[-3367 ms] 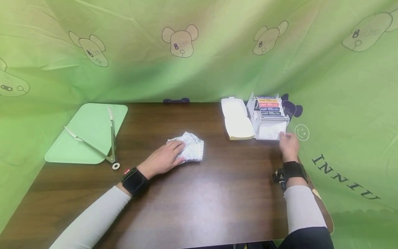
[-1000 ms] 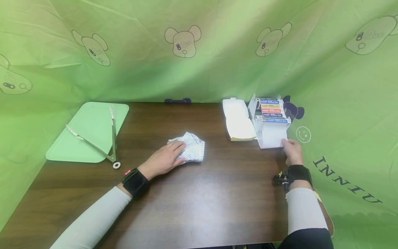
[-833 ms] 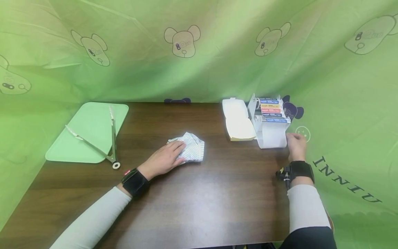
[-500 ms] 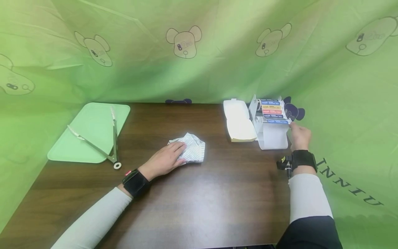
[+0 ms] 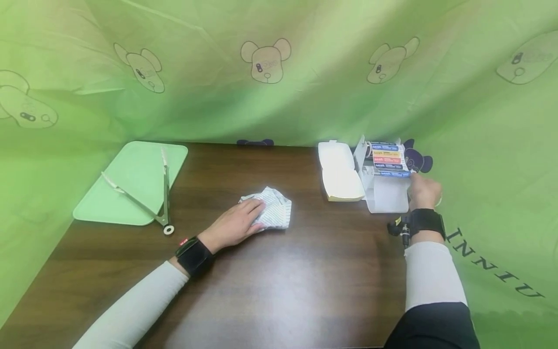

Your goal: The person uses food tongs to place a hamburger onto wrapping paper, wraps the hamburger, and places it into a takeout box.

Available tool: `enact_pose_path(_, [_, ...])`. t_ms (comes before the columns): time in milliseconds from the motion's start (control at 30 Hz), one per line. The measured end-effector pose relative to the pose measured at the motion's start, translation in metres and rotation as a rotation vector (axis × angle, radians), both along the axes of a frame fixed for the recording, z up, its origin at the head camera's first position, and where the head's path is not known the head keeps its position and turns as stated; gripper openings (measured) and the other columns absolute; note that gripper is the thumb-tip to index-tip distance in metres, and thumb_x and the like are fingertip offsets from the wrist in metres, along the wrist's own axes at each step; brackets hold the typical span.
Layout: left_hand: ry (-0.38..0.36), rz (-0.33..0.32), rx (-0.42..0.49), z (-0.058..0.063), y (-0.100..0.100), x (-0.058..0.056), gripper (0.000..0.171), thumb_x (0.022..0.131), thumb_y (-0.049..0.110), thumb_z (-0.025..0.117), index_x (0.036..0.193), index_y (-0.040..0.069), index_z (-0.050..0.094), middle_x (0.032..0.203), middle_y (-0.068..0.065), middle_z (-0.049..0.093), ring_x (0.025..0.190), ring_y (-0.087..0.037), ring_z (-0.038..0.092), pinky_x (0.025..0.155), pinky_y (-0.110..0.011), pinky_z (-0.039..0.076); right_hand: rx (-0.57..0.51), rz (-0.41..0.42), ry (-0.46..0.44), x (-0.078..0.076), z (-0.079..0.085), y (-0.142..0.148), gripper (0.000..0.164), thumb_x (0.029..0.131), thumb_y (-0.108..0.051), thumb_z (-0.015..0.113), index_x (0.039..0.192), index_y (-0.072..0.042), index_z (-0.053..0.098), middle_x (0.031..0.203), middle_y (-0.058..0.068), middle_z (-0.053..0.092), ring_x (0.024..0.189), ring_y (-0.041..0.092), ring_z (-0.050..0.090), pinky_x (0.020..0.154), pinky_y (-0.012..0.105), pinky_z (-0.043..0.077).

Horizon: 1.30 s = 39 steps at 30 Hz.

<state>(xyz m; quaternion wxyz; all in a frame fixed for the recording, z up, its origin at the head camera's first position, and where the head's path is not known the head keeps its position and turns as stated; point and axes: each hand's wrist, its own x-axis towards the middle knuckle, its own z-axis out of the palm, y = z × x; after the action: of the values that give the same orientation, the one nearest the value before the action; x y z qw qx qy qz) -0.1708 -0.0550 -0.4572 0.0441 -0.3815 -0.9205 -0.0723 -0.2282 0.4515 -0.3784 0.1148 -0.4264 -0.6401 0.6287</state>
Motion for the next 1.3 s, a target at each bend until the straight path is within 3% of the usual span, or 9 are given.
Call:
enact_pose_path(67, [-0.001, -0.004, 0.008, 0.0, 0.001, 0.0, 0.06, 0.106, 0.044, 0.05, 0.15, 0.003, 0.046, 0.148, -0.011, 0.049, 0.14, -0.026, 0.043, 0.115, -0.041, 0.038, 0.092, -0.01, 0.017, 0.001, 0.001, -0.004, 0.005, 0.093, -0.028, 0.073, 0.098, -0.027, 0.071, 0.095, -0.014, 0.056, 0.096, 0.006, 0.05, 0.091, 0.024, 0.044])
enact_pose_path(133, [-0.003, -0.007, 0.017, 0.0, 0.001, -0.001, 0.06, 0.106, 0.043, 0.05, 0.149, 0.003, 0.046, 0.147, -0.012, 0.049, 0.139, -0.026, 0.043, 0.115, -0.041, 0.038, 0.184, -0.021, 0.051, 0.002, 0.003, -0.011, 0.002, 0.092, -0.03, 0.074, 0.093, -0.031, 0.074, 0.096, -0.017, 0.055, 0.103, 0.005, 0.048, 0.097, 0.022, 0.038])
enact_pose_path(300, [-0.003, -0.01, 0.027, -0.002, 0.001, -0.002, 0.059, 0.105, 0.042, 0.052, 0.148, 0.002, 0.047, 0.146, -0.012, 0.049, 0.138, -0.026, 0.044, 0.115, -0.038, 0.037, 0.369, -0.019, 0.174, 0.004, 0.013, -0.044, 0.009, 0.091, -0.028, 0.073, 0.082, -0.031, 0.075, 0.088, -0.018, 0.058, 0.088, 0.002, 0.049, 0.08, 0.019, 0.04])
enact_pose_path(500, [-0.001, -0.024, 0.063, -0.003, 0.003, 0.0, 0.058, 0.105, 0.04, 0.055, 0.146, 0.0, 0.047, 0.144, -0.014, 0.049, 0.137, -0.026, 0.044, 0.116, -0.037, 0.037, 0.483, -0.005, 0.414, 0.015, 0.02, -0.101, 0.008, 0.09, -0.02, 0.073, 0.084, -0.023, 0.078, 0.088, -0.014, 0.05, 0.086, 0.0, 0.044, 0.08, 0.019, 0.035])
enact_pose_path(633, [0.004, -0.03, 0.087, -0.003, 0.004, 0.002, 0.057, 0.104, 0.038, 0.056, 0.145, -0.001, 0.047, 0.143, -0.015, 0.049, 0.137, -0.027, 0.044, 0.115, -0.038, 0.037, 0.324, 0.06, 0.577, 0.023, 0.021, -0.144, 0.003, 0.087, -0.013, 0.078, 0.085, -0.012, 0.08, 0.083, -0.009, 0.059, 0.087, 0.006, 0.05, 0.084, 0.023, 0.037])
enact_pose_path(767, [0.006, -0.023, 0.101, -0.004, 0.005, 0.004, 0.057, 0.104, 0.037, 0.057, 0.144, -0.002, 0.048, 0.143, -0.015, 0.049, 0.137, -0.028, 0.043, 0.115, -0.038, 0.039, 0.047, 0.173, 0.548, 0.03, 0.013, -0.187, 0.012, 0.086, -0.017, 0.082, 0.095, -0.01, 0.079, 0.097, -0.006, 0.068, 0.103, 0.011, 0.054, 0.101, 0.033, 0.036])
enact_pose_path(833, [0.0, -0.017, 0.103, -0.004, 0.004, 0.005, 0.057, 0.104, 0.038, 0.057, 0.144, -0.001, 0.048, 0.144, -0.015, 0.049, 0.137, -0.028, 0.043, 0.114, -0.039, 0.039, -0.033, 0.226, 0.505, 0.032, 0.004, -0.208, 0.016, 0.087, -0.02, 0.082, 0.099, -0.01, 0.078, 0.104, -0.004, 0.069, 0.11, 0.014, 0.053, 0.108, 0.037, 0.033])
enact_pose_path(1100, [0.004, -0.014, 0.092, -0.004, 0.004, 0.005, 0.059, 0.104, 0.039, 0.057, 0.145, -0.001, 0.047, 0.145, -0.016, 0.048, 0.138, -0.028, 0.043, 0.114, -0.039, 0.039, -0.111, 0.319, 0.387, 0.033, -0.031, -0.277, 0.022, 0.088, -0.026, 0.08, 0.103, -0.01, 0.077, 0.121, 0.002, 0.068, 0.122, 0.018, 0.051, 0.114, 0.046, 0.028])
enact_pose_path(1300, [-0.003, -0.008, 0.081, -0.003, 0.003, 0.004, 0.06, 0.104, 0.041, 0.056, 0.146, -0.002, 0.047, 0.145, -0.016, 0.048, 0.137, -0.029, 0.043, 0.115, -0.039, 0.038, -0.097, 0.341, 0.37, 0.032, -0.044, -0.304, 0.028, 0.087, -0.025, 0.08, 0.106, -0.004, 0.077, 0.122, 0.008, 0.07, 0.118, 0.021, 0.056, 0.108, 0.041, 0.038])
